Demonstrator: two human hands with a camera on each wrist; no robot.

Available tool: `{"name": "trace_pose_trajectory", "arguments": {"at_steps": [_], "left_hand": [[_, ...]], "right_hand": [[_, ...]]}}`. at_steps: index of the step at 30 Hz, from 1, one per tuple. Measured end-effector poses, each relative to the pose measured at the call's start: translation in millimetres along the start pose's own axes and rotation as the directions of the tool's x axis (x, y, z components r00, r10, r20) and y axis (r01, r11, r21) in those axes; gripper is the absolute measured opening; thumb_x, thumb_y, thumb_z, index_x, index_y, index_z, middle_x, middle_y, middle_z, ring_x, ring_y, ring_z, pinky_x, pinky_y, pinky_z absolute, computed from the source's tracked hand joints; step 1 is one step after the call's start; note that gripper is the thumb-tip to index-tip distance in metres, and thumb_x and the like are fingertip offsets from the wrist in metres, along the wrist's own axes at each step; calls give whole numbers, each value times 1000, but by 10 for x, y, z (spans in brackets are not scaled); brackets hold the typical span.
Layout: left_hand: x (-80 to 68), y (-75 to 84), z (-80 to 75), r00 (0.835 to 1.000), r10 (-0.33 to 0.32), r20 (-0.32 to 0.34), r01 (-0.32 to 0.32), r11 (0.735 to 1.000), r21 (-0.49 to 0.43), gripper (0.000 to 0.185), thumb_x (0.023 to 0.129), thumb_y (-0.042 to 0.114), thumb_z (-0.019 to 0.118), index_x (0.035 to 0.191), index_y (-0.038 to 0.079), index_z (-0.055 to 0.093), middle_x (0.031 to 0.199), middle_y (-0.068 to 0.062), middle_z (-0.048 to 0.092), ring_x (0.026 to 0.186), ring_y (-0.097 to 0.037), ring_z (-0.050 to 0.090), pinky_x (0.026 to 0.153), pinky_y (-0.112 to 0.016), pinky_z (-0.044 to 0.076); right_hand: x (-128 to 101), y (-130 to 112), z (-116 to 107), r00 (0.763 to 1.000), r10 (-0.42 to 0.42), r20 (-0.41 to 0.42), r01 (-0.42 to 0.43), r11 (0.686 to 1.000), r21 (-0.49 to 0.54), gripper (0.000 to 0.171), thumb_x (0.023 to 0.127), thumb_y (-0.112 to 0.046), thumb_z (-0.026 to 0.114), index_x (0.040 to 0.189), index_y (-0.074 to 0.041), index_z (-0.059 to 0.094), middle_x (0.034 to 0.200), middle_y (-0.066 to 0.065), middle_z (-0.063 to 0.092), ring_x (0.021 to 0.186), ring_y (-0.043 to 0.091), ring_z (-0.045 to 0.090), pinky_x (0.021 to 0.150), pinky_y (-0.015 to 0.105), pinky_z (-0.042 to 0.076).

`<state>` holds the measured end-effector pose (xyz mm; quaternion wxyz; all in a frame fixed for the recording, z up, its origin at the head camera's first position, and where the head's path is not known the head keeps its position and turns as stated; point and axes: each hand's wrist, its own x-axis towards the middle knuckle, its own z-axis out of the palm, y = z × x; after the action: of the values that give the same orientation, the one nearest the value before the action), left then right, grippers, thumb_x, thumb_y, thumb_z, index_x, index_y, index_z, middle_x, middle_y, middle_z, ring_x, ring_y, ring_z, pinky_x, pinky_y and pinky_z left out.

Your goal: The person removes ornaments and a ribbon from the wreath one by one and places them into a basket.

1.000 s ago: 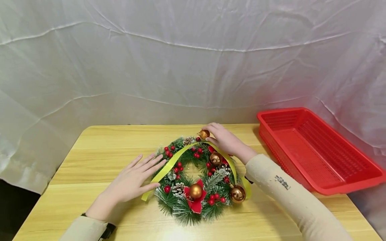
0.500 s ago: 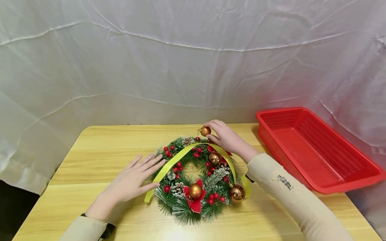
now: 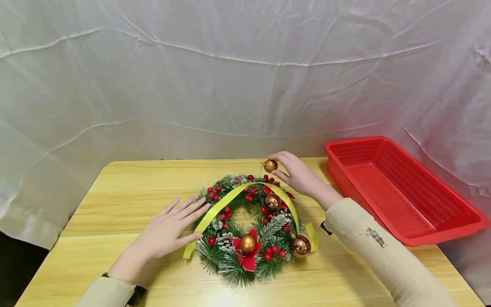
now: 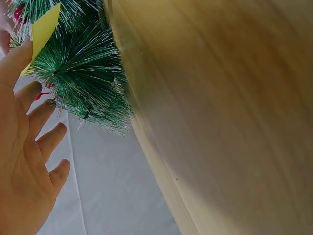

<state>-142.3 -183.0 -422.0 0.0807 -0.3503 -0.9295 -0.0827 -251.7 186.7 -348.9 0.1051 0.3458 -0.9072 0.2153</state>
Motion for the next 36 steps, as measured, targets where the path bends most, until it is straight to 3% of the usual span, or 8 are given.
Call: {"name": "trace_pose_trajectory", "arguments": {"at_steps": [22, 36], "left_hand": [[5, -4, 14, 999, 15, -28, -15, 1000, 7, 71, 94, 57, 47, 153, 23, 25, 157, -1, 24, 144, -23, 16, 116, -48, 8], [12, 4, 30, 1000, 1, -9, -1, 1000, 6, 72, 94, 59, 44, 154, 25, 21, 157, 2, 21, 144, -20, 14, 116, -47, 5]], "right_hand": [[-426, 243, -299, 993, 111, -44, -113, 992, -55, 38, 90, -11, 68, 125, -1, 56, 120, 14, 57, 113, 30, 52, 95, 48, 44], [-680, 339, -468, 989, 122, -86, -128, 990, -63, 38, 88, -6, 69, 122, 2, 56, 116, 16, 59, 109, 31, 53, 94, 51, 43]]}}
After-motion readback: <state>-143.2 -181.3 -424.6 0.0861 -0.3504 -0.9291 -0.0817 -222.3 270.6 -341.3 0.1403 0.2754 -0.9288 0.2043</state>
